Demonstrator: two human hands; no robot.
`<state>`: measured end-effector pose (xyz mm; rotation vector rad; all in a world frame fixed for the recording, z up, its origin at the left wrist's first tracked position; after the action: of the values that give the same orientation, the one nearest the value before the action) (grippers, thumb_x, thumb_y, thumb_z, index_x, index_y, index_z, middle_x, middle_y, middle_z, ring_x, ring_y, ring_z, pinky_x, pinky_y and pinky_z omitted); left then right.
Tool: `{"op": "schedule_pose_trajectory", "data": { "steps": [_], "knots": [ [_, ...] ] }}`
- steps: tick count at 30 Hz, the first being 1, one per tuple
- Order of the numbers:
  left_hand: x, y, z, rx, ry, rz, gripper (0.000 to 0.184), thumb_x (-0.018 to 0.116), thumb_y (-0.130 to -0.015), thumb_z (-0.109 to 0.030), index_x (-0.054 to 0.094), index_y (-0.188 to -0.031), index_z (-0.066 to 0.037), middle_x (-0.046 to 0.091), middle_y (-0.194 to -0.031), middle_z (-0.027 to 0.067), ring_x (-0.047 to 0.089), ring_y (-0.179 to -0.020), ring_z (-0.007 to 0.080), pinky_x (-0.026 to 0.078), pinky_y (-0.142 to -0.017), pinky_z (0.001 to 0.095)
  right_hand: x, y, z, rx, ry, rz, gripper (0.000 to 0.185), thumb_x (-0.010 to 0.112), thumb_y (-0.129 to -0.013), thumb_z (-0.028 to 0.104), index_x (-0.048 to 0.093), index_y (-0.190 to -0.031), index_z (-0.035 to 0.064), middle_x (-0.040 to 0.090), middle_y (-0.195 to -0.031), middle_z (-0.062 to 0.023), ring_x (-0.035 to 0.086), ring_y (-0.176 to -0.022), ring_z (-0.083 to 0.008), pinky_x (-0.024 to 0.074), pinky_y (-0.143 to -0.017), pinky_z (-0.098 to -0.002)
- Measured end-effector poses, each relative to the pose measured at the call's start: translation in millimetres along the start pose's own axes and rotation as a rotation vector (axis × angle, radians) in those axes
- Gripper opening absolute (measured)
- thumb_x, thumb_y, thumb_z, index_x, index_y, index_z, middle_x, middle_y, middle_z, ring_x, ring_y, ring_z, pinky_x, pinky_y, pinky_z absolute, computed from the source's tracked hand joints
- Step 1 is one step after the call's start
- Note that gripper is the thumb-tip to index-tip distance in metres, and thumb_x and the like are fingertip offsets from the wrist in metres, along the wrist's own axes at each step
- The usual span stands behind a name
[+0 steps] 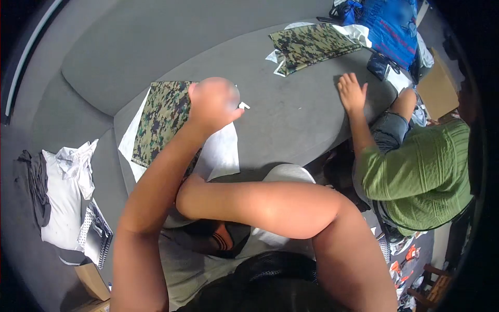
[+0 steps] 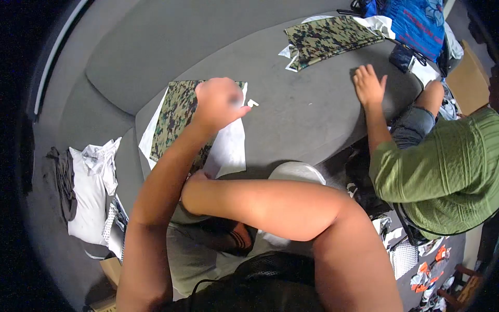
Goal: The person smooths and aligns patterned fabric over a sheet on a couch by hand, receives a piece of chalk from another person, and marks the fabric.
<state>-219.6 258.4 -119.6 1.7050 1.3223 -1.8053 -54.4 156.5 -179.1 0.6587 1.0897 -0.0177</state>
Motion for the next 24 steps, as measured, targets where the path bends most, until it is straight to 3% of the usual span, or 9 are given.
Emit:
{"op": "schedule_pose_trajectory", "data": {
  "steps": [4, 6, 7, 9, 15, 24],
  "knots": [
    [16, -13, -15, 0.047, -0.101, 0.116, 0.017, 0.077, -0.067, -0.026, 0.072, -0.08, -0.015, 0.058, -0.103, 0.0008, 0.048, -0.112, 0.024, 0.032, -0.098, 0.0573, 19, -33, 9, 0.128, 0.125, 0.141, 0.038, 0.07, -0.079, 0.026, 0.068, -0.117, 0.0224, 0.062, -0.125, -0.0007, 0.059, -0.114, -0.0253, 0.0492, -0.086, -0.0449],
    [19, -14, -26, 0.177, -0.157, 0.1, 0.016, 0.076, -0.069, -0.026, 0.071, -0.08, -0.014, 0.056, -0.105, 0.0003, 0.046, -0.116, 0.024, 0.032, -0.098, 0.0575, 27, -43, 10, 0.468, 0.398, 0.308, 0.042, 0.071, -0.079, 0.027, 0.067, -0.12, 0.0243, 0.06, -0.129, 0.0008, 0.057, -0.117, -0.0256, 0.0484, -0.089, -0.046],
    [20, -14, -32, 0.243, -0.186, 0.094, 0.016, 0.076, -0.07, -0.026, 0.071, -0.08, -0.014, 0.055, -0.106, 0.0001, 0.045, -0.118, 0.024, 0.032, -0.098, 0.0576, 29, -47, 8, 0.448, 0.394, 0.291, 0.043, 0.071, -0.079, 0.028, 0.066, -0.122, 0.0253, 0.059, -0.131, 0.0016, 0.056, -0.118, -0.0257, 0.048, -0.09, -0.0465],
    [24, -14, -37, 0.301, -0.237, 0.113, 0.015, 0.075, -0.07, -0.025, 0.071, -0.079, -0.014, 0.054, -0.107, 0.0002, 0.045, -0.118, 0.024, 0.032, -0.098, 0.0578, 33, -56, 11, 0.011, 0.067, 0.143, 0.042, 0.066, -0.084, 0.034, 0.063, -0.125, 0.0247, 0.059, -0.131, 0.001, 0.056, -0.116, -0.0301, 0.045, -0.09, -0.054],
    [35, -18, -57, 0.509, -0.423, 0.19, 0.013, 0.073, -0.07, -0.021, 0.073, -0.081, -0.014, 0.055, -0.108, 0.0009, 0.046, -0.118, 0.0231, 0.033, -0.102, 0.0572, 16, -37, 10, 0.046, -0.001, 0.099, 0.046, 0.07, -0.08, 0.033, 0.063, -0.125, 0.0239, 0.06, -0.129, -0.0005, 0.056, -0.115, -0.0306, 0.0445, -0.09, -0.0542],
    [52, -18, -59, 0.581, -0.498, 0.245, 0.013, 0.072, -0.069, -0.022, 0.07, -0.079, -0.013, 0.052, -0.108, 0.001, 0.045, -0.12, 0.0236, 0.033, -0.1, 0.0568, 13, -27, 11, -0.002, 0.051, 0.121, 0.05, 0.073, -0.077, 0.036, 0.064, -0.124, 0.0223, 0.061, -0.127, -0.0036, 0.056, -0.114, -0.0325, 0.0452, -0.087, -0.0544]
  ]
}}
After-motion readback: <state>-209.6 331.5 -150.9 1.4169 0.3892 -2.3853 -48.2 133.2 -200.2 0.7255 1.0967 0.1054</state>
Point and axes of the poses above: each hand's wrist, its own y-axis away from the middle knuckle, its own x-axis out of the palm, z = x × y, the point moved 7 cm from there along -y, towards the middle knuckle
